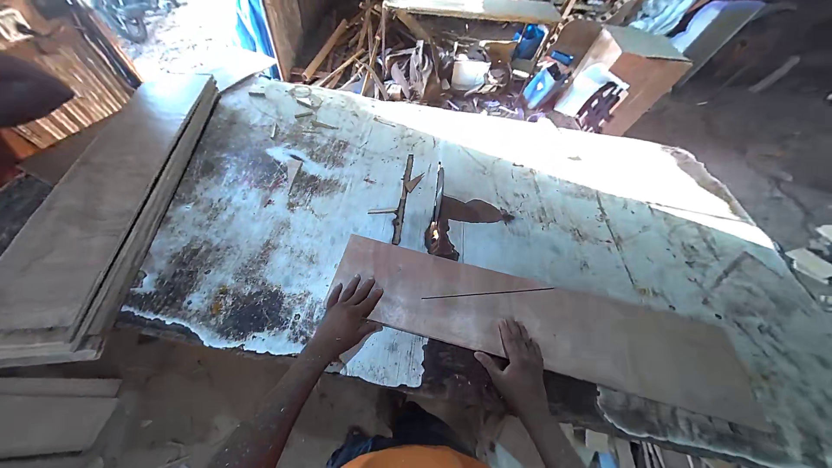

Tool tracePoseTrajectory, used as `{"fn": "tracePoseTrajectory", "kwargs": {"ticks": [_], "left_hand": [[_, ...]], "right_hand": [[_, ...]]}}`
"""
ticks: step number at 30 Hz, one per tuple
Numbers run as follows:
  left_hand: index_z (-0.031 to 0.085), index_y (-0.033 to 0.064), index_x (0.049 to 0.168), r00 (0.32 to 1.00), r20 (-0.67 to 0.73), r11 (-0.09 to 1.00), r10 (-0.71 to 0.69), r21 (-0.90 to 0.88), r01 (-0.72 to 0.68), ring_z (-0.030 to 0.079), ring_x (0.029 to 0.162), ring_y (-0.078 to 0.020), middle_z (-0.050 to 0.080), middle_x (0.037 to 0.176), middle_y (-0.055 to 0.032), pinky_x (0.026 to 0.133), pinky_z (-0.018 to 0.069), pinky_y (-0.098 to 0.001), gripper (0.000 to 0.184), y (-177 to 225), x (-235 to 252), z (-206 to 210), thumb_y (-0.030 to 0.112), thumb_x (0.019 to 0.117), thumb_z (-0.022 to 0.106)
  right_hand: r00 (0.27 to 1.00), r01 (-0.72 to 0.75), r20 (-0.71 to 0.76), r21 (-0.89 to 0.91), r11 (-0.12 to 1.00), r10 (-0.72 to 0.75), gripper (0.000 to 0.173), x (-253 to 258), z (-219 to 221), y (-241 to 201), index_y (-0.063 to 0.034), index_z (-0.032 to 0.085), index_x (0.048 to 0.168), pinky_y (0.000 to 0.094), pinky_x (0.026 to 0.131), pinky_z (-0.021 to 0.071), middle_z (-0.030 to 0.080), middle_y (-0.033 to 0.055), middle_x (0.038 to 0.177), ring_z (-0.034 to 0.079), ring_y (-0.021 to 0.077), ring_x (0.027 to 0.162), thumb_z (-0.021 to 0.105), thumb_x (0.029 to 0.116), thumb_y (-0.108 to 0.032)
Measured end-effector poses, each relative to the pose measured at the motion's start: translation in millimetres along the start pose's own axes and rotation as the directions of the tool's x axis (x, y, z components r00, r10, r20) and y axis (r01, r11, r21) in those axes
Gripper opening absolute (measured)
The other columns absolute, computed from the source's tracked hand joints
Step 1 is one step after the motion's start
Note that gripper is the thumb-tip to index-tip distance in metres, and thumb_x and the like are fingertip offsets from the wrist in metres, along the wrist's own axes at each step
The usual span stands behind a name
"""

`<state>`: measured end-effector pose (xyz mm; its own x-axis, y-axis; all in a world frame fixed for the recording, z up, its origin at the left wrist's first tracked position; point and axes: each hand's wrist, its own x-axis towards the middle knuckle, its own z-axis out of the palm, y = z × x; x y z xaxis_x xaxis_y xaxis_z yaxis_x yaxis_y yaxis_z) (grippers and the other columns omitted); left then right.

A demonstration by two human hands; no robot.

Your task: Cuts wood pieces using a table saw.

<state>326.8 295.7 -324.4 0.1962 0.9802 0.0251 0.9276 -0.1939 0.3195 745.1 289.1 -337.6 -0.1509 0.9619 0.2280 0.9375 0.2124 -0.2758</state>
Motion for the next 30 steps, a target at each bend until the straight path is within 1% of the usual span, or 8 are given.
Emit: {"fn": "tracePoseTrajectory", "kwargs": {"ticks": [1,3,10,14,18,21,24,30], "left_hand": [[0.039,0.0384,0.159,1.000,-0.019,1.000,0.007,-0.001,-0.007,0.011,0.160,-0.0167,0.025,0.170,0.0122,0.126,0.0129,-0.0588,0.074,2.0,7.0,3.4,0.073,0.0945,0.049],[0.037,0.0362,0.160,1.000,-0.018,1.000,-0.003,0.008,0.003,0.011,0.159,-0.0155,0.024,0.170,0.0127,0.127,0.0122,-0.0580,0.075,4.9,19.6,5.4,0.074,0.0955,0.046],[0.036,0.0367,0.160,0.999,-0.030,1.000,-0.030,0.007,0.030,0.011,0.160,-0.0167,0.025,0.170,0.0122,0.126,0.0115,-0.0587,0.073,3.1,67.2,4.2,0.071,0.0962,0.048],[0.036,0.0361,0.160,0.999,-0.032,1.000,-0.030,-0.002,0.030,0.011,0.160,-0.0176,0.024,0.170,0.0113,0.126,0.0110,-0.0588,0.074,0.9,94.4,0.5,0.070,0.0964,0.048],[0.038,0.0358,0.160,0.998,-0.046,1.000,-0.031,-0.007,0.031,0.014,0.159,-0.0198,0.026,0.170,0.0096,0.126,0.0125,-0.0606,0.073,-4.0,115.2,0.7,0.069,0.0955,0.053],[0.036,0.0372,0.160,0.999,-0.047,1.000,-0.023,-0.004,0.023,0.012,0.160,-0.0186,0.025,0.170,0.0103,0.126,0.0113,-0.0602,0.074,-12.2,138.5,-2.2,0.070,0.0954,0.052],[0.035,0.0356,0.161,0.999,-0.049,1.000,0.002,-0.024,-0.003,0.013,0.159,-0.0219,0.025,0.170,0.0085,0.125,0.0115,-0.0631,0.074,-17.4,153.4,-1.9,0.069,0.0966,0.050],[0.032,0.0377,0.162,0.999,-0.041,1.000,-0.003,-0.014,0.003,0.012,0.160,-0.0197,0.022,0.171,0.0107,0.126,0.0089,-0.0617,0.076,-28.5,183.5,-2.8,0.072,0.0959,0.047]], "right_hand": [[1.000,-0.010,0.000,-0.009,1.000,0.010,0.098,7.3,-0.1,4.9,-0.0144,0.048,0.155,0.0559,0.125,0.0242,0.040,0.0042,0.164,0.030,0.0249,0.155,0.047,0.0859,-0.084],[1.000,-0.013,0.006,-0.015,1.000,0.013,0.098,21.9,2.2,14.3,-0.0156,0.047,0.155,0.0557,0.126,0.0234,0.039,0.0025,0.165,0.028,0.0240,0.155,0.046,0.0858,-0.084],[1.000,-0.001,0.019,-0.026,1.000,0.002,0.097,77.9,10.1,32.5,-0.0159,0.047,0.155,0.0564,0.125,0.0234,0.039,0.0029,0.164,0.029,0.0241,0.155,0.045,0.0860,-0.084],[0.999,-0.014,0.045,0.002,1.000,0.013,0.097,109.6,9.3,37.1,-0.0144,0.048,0.155,0.0569,0.125,0.0214,0.039,0.0025,0.164,0.028,0.0233,0.155,0.050,0.0850,-0.082],[0.999,-0.007,0.047,0.027,1.000,0.005,0.094,132.4,10.8,41.8,-0.0138,0.050,0.153,0.0593,0.125,0.0225,0.042,0.0062,0.162,0.032,0.0266,0.154,0.056,0.0846,-0.078],[0.999,-0.008,0.037,0.028,1.000,0.007,0.094,156.6,14.9,45.8,-0.0150,0.049,0.153,0.0586,0.125,0.0228,0.043,0.0045,0.162,0.033,0.0253,0.153,0.056,0.0843,-0.078],[0.999,-0.010,0.042,0.030,0.999,0.009,0.095,170.0,19.5,49.7,-0.0173,0.045,0.156,0.0593,0.125,0.0216,0.040,0.0024,0.164,0.031,0.0231,0.154,0.055,0.0851,-0.079],[0.998,-0.038,0.053,0.030,0.999,0.036,0.094,197.4,27.6,53.9,-0.0187,0.044,0.157,0.0579,0.126,0.0200,0.037,0.0007,0.165,0.027,0.0212,0.156,0.055,0.0853,-0.078]]}}
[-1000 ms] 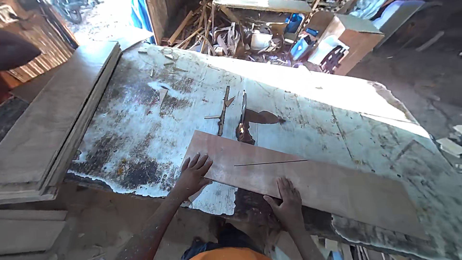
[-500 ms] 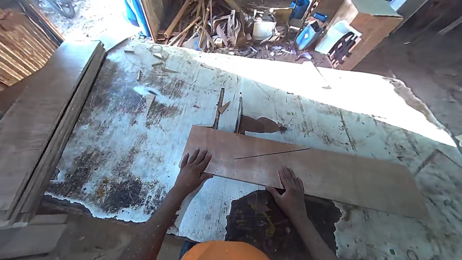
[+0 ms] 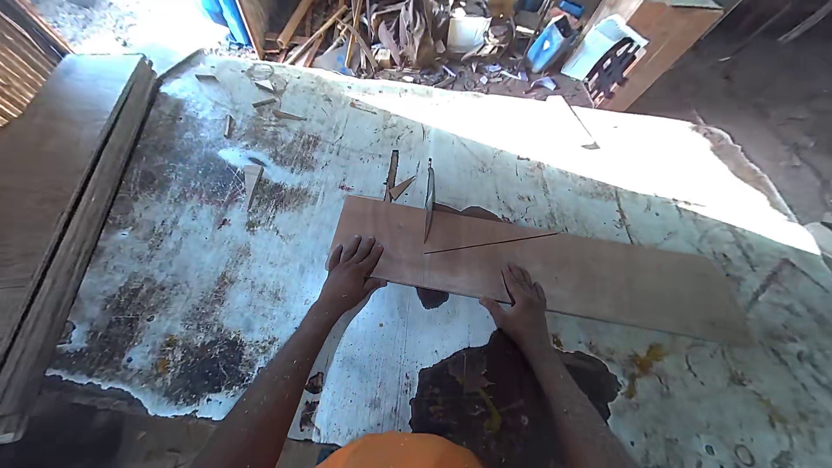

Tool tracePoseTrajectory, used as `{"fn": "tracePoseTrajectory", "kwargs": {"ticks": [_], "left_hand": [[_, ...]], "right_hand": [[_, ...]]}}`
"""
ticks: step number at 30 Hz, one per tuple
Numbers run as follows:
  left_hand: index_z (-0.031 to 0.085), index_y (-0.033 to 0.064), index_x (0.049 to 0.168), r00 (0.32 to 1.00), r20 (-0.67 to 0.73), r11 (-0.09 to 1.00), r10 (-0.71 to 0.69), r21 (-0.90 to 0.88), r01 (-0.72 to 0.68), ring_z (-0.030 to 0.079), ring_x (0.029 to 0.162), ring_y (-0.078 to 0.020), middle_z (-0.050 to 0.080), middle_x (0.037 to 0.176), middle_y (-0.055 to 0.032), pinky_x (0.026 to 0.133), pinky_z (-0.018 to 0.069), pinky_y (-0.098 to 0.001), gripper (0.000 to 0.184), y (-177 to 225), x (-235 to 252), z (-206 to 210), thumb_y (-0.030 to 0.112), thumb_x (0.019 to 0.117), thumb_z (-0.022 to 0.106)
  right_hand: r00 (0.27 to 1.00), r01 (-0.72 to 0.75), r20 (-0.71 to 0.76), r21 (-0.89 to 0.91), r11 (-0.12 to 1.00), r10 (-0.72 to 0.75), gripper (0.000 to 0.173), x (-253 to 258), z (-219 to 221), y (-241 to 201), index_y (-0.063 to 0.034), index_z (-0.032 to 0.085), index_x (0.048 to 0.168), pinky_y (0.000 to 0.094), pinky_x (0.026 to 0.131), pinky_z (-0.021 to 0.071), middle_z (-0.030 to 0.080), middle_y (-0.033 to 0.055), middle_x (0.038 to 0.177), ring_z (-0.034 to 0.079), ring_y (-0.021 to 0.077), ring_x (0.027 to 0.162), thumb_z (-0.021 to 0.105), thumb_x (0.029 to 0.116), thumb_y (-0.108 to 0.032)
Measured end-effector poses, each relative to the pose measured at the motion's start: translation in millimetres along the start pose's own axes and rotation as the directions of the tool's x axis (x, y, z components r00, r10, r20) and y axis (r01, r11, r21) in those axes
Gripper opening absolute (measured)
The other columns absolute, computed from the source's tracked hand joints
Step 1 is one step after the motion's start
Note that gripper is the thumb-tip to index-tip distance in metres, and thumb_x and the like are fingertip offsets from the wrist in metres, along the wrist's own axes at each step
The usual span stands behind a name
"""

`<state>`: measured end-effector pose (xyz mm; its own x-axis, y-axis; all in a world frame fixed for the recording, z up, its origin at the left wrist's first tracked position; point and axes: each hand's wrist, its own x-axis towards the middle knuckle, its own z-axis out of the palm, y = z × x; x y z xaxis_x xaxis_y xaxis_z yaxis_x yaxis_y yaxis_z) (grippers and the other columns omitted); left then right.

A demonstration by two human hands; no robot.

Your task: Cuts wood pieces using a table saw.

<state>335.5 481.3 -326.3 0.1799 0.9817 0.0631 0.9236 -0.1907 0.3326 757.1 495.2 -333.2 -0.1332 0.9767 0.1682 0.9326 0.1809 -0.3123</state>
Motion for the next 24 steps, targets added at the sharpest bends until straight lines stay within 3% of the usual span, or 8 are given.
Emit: {"fn": "tracePoseTrajectory", "kwargs": {"ticks": [9,16,19,21,22,24], "left_hand": [[0.030,0.0376,0.162,1.000,-0.001,1.000,-0.010,0.023,0.010,0.010,0.160,-0.0196,0.021,0.171,0.0109,0.126,0.0069,-0.0606,0.076,-3.5,22.1,-3.0,0.073,0.0962,0.045],[0.031,0.0370,0.162,0.999,-0.015,0.999,-0.036,0.026,0.036,0.009,0.160,-0.0184,0.021,0.171,0.0105,0.127,0.0077,-0.0600,0.083,0.5,-22.1,-6.1,0.077,0.0916,0.047],[0.035,0.0372,0.160,0.998,-0.030,0.998,-0.063,0.028,0.064,0.010,0.160,-0.0179,0.024,0.170,0.0109,0.127,0.0088,-0.0594,0.084,-2.8,-52.0,-5.5,0.080,0.0889,0.049],[0.038,0.0376,0.159,0.996,-0.046,0.997,-0.072,0.030,0.073,0.011,0.160,-0.0176,0.025,0.170,0.0118,0.127,0.0092,-0.0581,0.085,-4.2,-63.1,-4.9,0.082,0.0877,0.048],[0.040,0.0370,0.159,0.995,-0.064,0.997,-0.073,0.027,0.075,0.013,0.159,-0.0183,0.027,0.169,0.0113,0.127,0.0099,-0.0581,0.085,-4.0,-66.0,-4.1,0.082,0.0872,0.048],[0.042,0.0370,0.157,0.992,-0.094,0.996,-0.079,0.025,0.082,0.016,0.159,-0.0184,0.030,0.168,0.0110,0.127,0.0110,-0.0574,0.085,-3.3,-67.7,-2.8,0.083,0.0861,0.049]], "right_hand": [[1.000,-0.009,0.009,-0.014,1.000,0.009,0.092,22.0,0.1,-1.4,-0.0218,0.040,0.159,0.0551,0.127,0.0171,0.033,-0.0030,0.167,0.024,0.0177,0.157,0.054,0.0865,-0.076],[0.999,0.041,-0.007,-0.041,0.998,-0.041,0.102,-13.8,-2.0,-19.5,-0.0155,0.044,0.157,0.0572,0.126,0.0192,0.038,0.0025,0.165,0.026,0.0242,0.156,0.048,0.0829,-0.086],[0.998,0.045,0.044,0.006,0.999,-0.045,0.092,-36.1,-16.2,-35.1,-0.0152,0.056,0.148,0.0554,0.123,0.0289,0.045,0.0036,0.160,0.035,0.0257,0.152,0.048,0.0858,-0.083],[0.996,0.058,0.068,0.031,0.998,-0.060,0.068,-24.7,-37.2,-39.9,-0.0150,0.072,0.129,0.0549,0.112,0.0444,0.062,0.0047,0.144,0.054,0.0282,0.137,0.051,0.0936,-0.070],[0.994,0.079,0.078,0.033,0.996,-0.082,0.059,-9.9,-45.4,-38.2,-0.0141,0.075,0.122,0.0552,0.105,0.0497,0.067,0.0062,0.134,0.061,0.0294,0.127,0.054,0.0965,-0.062],[0.990,0.121,0.071,0.035,0.992,-0.123,0.053,30.6,-49.7,-25.7,-0.0111,0.071,0.128,0.0561,0.105,0.0502,0.067,0.0102,0.133,0.061,0.0318,0.126,0.059,0.0978,-0.054]]}}
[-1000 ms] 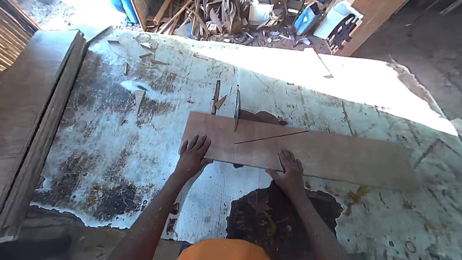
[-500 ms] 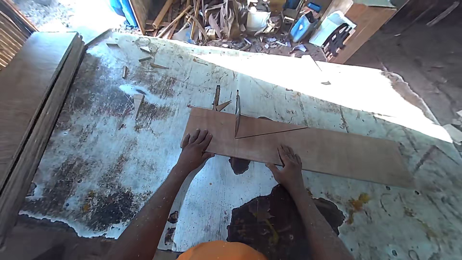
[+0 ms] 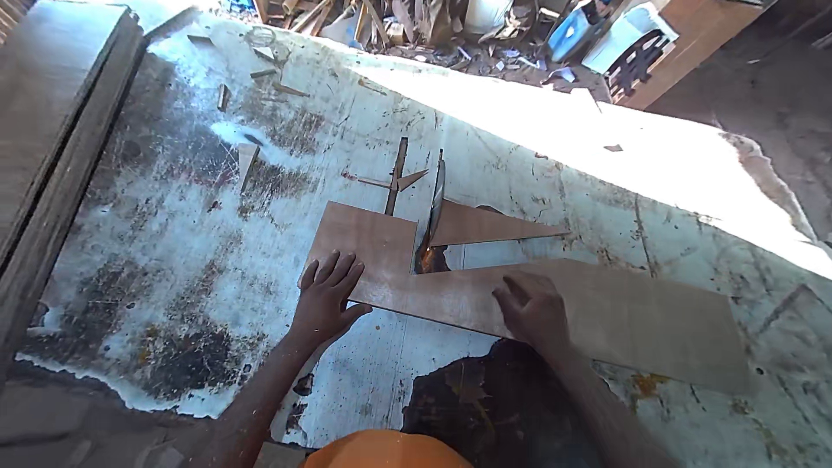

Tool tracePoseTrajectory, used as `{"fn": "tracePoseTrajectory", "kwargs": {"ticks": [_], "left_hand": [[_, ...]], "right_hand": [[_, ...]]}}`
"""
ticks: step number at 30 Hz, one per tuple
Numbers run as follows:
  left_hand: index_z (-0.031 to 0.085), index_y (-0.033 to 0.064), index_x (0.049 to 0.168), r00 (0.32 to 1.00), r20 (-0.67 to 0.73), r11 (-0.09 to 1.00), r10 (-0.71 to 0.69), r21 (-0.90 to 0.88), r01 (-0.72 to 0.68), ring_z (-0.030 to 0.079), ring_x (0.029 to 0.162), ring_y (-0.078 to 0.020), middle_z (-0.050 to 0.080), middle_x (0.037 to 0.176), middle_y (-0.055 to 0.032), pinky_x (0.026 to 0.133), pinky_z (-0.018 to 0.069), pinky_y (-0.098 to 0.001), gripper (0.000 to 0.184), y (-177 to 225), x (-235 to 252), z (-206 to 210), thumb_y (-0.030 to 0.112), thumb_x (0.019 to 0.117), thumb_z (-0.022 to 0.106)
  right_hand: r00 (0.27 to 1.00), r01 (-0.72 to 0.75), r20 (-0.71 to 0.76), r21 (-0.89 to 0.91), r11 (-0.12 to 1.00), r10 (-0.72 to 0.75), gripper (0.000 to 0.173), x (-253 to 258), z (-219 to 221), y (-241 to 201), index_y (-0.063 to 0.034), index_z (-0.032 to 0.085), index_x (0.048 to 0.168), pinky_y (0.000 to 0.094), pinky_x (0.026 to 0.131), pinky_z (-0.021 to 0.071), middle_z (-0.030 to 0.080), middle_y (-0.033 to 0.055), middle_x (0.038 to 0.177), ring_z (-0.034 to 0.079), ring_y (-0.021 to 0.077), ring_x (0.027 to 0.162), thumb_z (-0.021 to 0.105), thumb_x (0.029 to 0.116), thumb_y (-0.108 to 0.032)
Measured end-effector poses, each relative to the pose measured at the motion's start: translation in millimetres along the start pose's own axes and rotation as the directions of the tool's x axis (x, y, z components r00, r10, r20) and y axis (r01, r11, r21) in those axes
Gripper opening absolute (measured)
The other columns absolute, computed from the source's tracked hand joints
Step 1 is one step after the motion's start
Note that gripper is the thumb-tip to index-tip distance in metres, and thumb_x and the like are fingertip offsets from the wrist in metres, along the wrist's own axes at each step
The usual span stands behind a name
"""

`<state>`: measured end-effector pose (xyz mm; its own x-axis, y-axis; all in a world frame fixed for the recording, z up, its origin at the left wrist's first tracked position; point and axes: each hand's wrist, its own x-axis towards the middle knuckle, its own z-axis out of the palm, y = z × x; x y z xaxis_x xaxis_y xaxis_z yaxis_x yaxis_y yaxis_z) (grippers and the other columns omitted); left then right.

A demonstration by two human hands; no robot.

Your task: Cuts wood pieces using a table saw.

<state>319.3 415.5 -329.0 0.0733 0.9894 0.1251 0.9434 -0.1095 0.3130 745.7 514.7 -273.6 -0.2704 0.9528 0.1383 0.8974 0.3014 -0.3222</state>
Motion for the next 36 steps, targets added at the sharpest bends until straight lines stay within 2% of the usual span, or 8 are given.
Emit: {"fn": "tracePoseTrajectory", "kwargs": {"ticks": [4,7,9,12,14,19,24,36], "left_hand": [[0.045,0.0368,0.155,0.999,-0.040,1.000,-0.005,0.010,0.005,0.018,0.158,-0.0189,0.033,0.167,0.0109,0.127,0.0131,-0.0559,0.085,2.9,-0.1,1.4,0.084,0.0853,0.049],[0.047,0.0362,0.155,0.999,-0.050,1.000,-0.014,0.000,0.014,0.020,0.158,-0.0181,0.034,0.166,0.0116,0.127,0.0149,-0.0555,0.083,3.2,1.2,0.8,0.083,0.0856,0.052],[0.048,0.0358,0.154,0.999,-0.046,1.000,-0.020,-0.011,0.020,0.020,0.158,-0.0176,0.035,0.166,0.0116,0.128,0.0156,-0.0551,0.082,4.0,2.1,-0.7,0.082,0.0860,0.053],[0.049,0.0360,0.153,0.999,-0.040,1.000,-0.017,-0.021,0.017,0.022,0.157,-0.0180,0.036,0.166,0.0106,0.127,0.0160,-0.0558,0.081,5.7,1.7,-1.7,0.080,0.0859,0.054],[0.049,0.0349,0.154,0.999,-0.047,1.000,-0.002,-0.019,0.001,0.021,0.158,-0.0190,0.036,0.166,0.0095,0.127,0.0155,-0.0566,0.081,5.1,2.0,-1.3,0.079,0.0865,0.054],[0.044,0.0358,0.156,0.999,-0.037,1.000,-0.005,0.004,0.005,0.018,0.158,-0.0195,0.033,0.167,0.0105,0.128,0.0125,-0.0570,0.082,5.4,2.2,-0.1,0.080,0.0876,0.051],[0.038,0.0364,0.159,1.000,-0.002,0.998,-0.025,0.064,0.025,0.014,0.159,-0.0238,0.029,0.169,0.0081,0.126,0.0107,-0.0608,0.084,9.0,8.0,2.8,0.081,0.0885,0.046],[0.038,0.0383,0.159,0.998,-0.039,0.997,-0.055,0.050,0.056,0.012,0.159,-0.0226,0.027,0.169,0.0099,0.125,0.0078,-0.0617,0.084,14.0,53.2,15.9,0.084,0.0884,0.041]], "right_hand": [[0.999,0.052,0.021,-0.062,0.997,-0.050,0.085,90.5,2.1,49.1,-0.0107,0.043,0.155,0.0599,0.120,0.0310,0.040,0.0136,0.161,0.036,0.0356,0.150,0.065,0.0899,-0.061],[0.999,0.032,0.046,-0.151,0.988,-0.025,0.073,136.6,-2.3,62.0,-0.0099,0.053,0.147,0.0650,0.107,0.0447,0.058,0.0198,0.142,0.053,0.0420,0.133,0.072,0.0910,-0.053],[0.995,-0.099,-0.020,-0.196,0.976,0.097,0.065,156.4,-4.9,61.4,-0.0046,0.058,0.140,0.0709,0.101,0.0446,0.060,0.0277,0.134,0.053,0.0503,0.128,0.069,0.0944,-0.049],[0.948,-0.301,-0.163,-0.179,0.937,0.273,0.088,168.0,-0.1,71.5,0.0031,0.036,0.154,0.0763,0.108,0.0313,0.034,0.0354,0.156,0.033,0.0582,0.142,0.064,0.0927,-0.054],[0.952,-0.290,-0.134,-0.105,0.951,0.275,0.090,150.2,-0.3,58.2,0.0010,0.028,0.159,0.0719,0.116,0.0255,0.025,0.0308,0.164,0.025,0.0533,0.150,0.060,0.0956,-0.055],[0.994,-0.093,-0.052,0.019,0.996,0.093,0.070,17.6,11.1,-10.8,-0.0100,0.050,0.151,0.0623,0.121,0.0297,0.038,0.0161,0.162,0.033,0.0370,0.151,0.054,0.0982,-0.055],[0.989,-0.147,-0.034,-0.033,0.989,0.146,0.099,-82.7,50.2,-46.7,-0.0159,0.048,0.154,0.0645,0.124,0.0166,0.034,0.0117,0.166,0.023,0.0358,0.156,0.051,0.0827,-0.084],[0.989,-0.134,-0.077,-0.085,0.987,0.127,0.091,-19.3,62.7,-9.2,-0.0294,0.044,0.157,0.0631,0.124,0.0128,0.029,-0.0015,0.169,0.016,0.0265,0.159,0.046,0.0848,-0.086]]}}
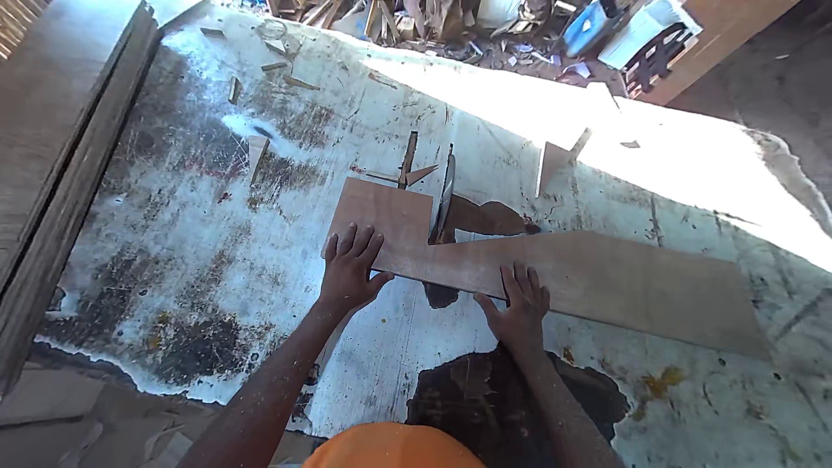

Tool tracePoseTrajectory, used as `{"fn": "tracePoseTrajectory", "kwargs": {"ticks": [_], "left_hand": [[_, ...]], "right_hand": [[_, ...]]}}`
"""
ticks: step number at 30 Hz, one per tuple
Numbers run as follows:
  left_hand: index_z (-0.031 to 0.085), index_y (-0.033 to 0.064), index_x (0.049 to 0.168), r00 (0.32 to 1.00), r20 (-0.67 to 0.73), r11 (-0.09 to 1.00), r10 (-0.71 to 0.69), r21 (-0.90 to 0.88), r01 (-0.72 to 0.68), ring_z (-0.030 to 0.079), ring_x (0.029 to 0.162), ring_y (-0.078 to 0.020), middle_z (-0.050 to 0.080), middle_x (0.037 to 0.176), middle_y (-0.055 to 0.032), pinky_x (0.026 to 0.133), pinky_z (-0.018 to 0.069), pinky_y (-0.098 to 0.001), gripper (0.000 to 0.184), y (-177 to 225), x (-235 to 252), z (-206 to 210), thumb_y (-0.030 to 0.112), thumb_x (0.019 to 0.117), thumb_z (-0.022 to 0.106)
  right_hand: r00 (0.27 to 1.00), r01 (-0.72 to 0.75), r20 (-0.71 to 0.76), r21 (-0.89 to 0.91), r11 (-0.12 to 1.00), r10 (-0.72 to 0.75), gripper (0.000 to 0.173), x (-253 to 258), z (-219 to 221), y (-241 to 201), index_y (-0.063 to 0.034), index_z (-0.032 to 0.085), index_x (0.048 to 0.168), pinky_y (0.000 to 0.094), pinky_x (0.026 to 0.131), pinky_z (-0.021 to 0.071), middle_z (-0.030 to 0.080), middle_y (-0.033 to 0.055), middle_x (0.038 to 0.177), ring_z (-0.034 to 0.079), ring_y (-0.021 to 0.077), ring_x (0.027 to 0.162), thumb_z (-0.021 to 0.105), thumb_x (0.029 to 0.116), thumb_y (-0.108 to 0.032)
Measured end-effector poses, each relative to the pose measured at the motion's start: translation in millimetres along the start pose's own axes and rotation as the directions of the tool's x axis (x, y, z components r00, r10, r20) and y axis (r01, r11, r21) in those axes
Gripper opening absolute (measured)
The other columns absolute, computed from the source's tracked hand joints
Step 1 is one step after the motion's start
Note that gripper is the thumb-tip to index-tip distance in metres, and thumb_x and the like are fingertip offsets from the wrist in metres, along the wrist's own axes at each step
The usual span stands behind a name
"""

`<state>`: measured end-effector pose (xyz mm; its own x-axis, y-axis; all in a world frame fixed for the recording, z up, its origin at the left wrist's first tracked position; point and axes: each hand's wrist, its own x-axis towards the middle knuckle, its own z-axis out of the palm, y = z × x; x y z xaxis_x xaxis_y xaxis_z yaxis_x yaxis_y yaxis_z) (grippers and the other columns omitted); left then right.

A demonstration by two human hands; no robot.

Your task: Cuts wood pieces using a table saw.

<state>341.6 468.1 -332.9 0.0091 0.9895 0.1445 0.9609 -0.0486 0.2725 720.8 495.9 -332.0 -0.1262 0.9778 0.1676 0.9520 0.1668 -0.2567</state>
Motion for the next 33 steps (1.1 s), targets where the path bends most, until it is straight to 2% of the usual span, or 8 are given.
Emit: {"fn": "tracePoseTrajectory", "kwargs": {"ticks": [3,14,20,33], "left_hand": [[0.038,0.0376,0.159,1.000,0.007,1.000,0.009,-0.001,-0.009,0.014,0.159,-0.0230,0.028,0.169,0.0096,0.125,0.0088,-0.0623,0.084,-0.8,8.3,-0.2,0.083,0.0886,0.042],[0.037,0.0364,0.160,1.000,0.014,1.000,0.007,-0.005,-0.007,0.012,0.160,-0.0235,0.027,0.170,0.0093,0.125,0.0071,-0.0619,0.084,0.7,16.1,-1.2,0.083,0.0892,0.042],[0.038,0.0362,0.159,1.000,0.010,1.000,0.007,-0.013,-0.007,0.014,0.159,-0.0243,0.028,0.169,0.0084,0.125,0.0068,-0.0632,0.084,-0.1,21.2,0.4,0.082,0.0889,0.043],[0.036,0.0372,0.160,1.000,0.018,1.000,0.001,-0.013,-0.001,0.013,0.159,-0.0240,0.027,0.169,0.0087,0.125,0.0071,-0.0619,0.083,0.4,30.2,0.6,0.081,0.0894,0.044]], "right_hand": [[1.000,-0.008,0.011,-0.011,1.000,0.008,0.094,4.9,-0.5,0.7,-0.0290,0.043,0.157,0.0637,0.124,0.0131,0.029,-0.0006,0.169,0.016,0.0279,0.159,0.045,0.0838,-0.088],[0.999,-0.031,0.037,-0.019,0.999,0.032,0.095,14.5,1.0,3.3,-0.0321,0.039,0.159,0.0619,0.125,0.0105,0.026,-0.0048,0.170,0.014,0.0232,0.159,0.043,0.0832,-0.089],[1.000,-0.017,0.019,0.004,1.000,0.017,0.092,18.4,0.0,2.8,-0.0288,0.043,0.157,0.0643,0.124,0.0138,0.030,-0.0008,0.169,0.017,0.0271,0.158,0.048,0.0846,-0.085],[1.000,-0.022,0.021,0.008,1.000,0.022,0.092,27.7,0.5,3.8,-0.0304,0.041,0.158,0.0638,0.124,0.0127,0.029,-0.0029,0.169,0.016,0.0249,0.159,0.047,0.0846,-0.085]]}}
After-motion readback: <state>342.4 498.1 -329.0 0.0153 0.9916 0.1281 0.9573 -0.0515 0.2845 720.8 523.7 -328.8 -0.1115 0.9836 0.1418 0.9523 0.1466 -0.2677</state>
